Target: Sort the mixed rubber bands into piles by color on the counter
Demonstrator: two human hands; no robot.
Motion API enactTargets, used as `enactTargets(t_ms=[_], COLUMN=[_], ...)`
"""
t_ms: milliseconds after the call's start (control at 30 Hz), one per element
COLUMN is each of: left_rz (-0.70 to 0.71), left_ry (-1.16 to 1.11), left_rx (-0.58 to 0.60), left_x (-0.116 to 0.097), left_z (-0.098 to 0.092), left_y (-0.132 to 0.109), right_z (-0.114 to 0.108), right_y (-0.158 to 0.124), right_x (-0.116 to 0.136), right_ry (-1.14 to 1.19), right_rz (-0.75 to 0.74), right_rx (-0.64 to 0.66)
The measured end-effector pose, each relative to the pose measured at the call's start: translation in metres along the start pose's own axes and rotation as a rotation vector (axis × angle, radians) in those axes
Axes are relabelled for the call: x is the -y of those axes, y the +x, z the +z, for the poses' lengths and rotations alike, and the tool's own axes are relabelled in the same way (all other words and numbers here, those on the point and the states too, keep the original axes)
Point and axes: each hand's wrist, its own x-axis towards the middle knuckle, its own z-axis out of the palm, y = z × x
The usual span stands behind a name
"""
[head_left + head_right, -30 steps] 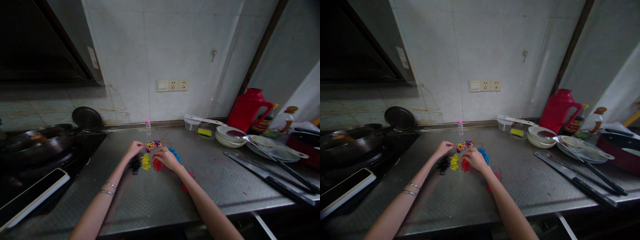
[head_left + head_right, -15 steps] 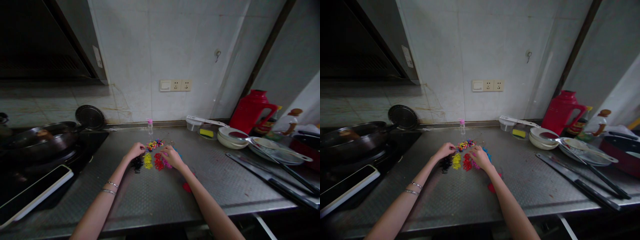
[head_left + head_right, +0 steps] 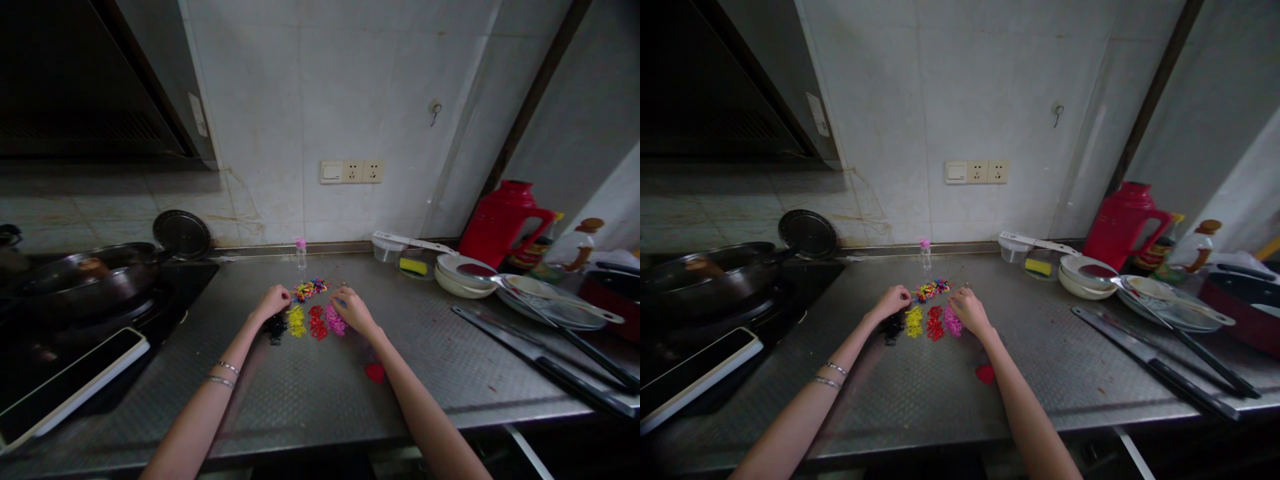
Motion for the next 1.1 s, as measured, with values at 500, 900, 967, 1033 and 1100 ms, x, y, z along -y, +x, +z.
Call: enactTargets(t_ms=[500, 900, 967, 1033, 1100], left_rz=[0.204, 0.136, 0.081, 0.011, -0.032], left_ry=[-0.073, -0.157, -0.214, -0.275, -0.346], left_rx=[-0.055, -0.127, -0.143, -0.173, -0.192], left_x=[-0.068, -0.077, -0.062, -0.045, -0.03], left_z=[0.027, 0.026, 0.021, 0.018, 0.017], left_y=[-0.008, -0.012, -0.006, 0.002, 0.008], right_z=[-0.005, -0.008, -0.009, -0.01, -0.011], right_y=[-0.002, -0.002, -0.001, 0.003, 0.008], right_x=[-0.015, -0.013, -0.011, -0.008, -0.006], right_ry=[-0.04, -0.069, -0.097, -0.138, -0.184], right_rz=[0.004, 0.05, 0.089, 0.122, 0.135], right_rx=[-0.05, -0.042, -0.021, 0.019, 0.073])
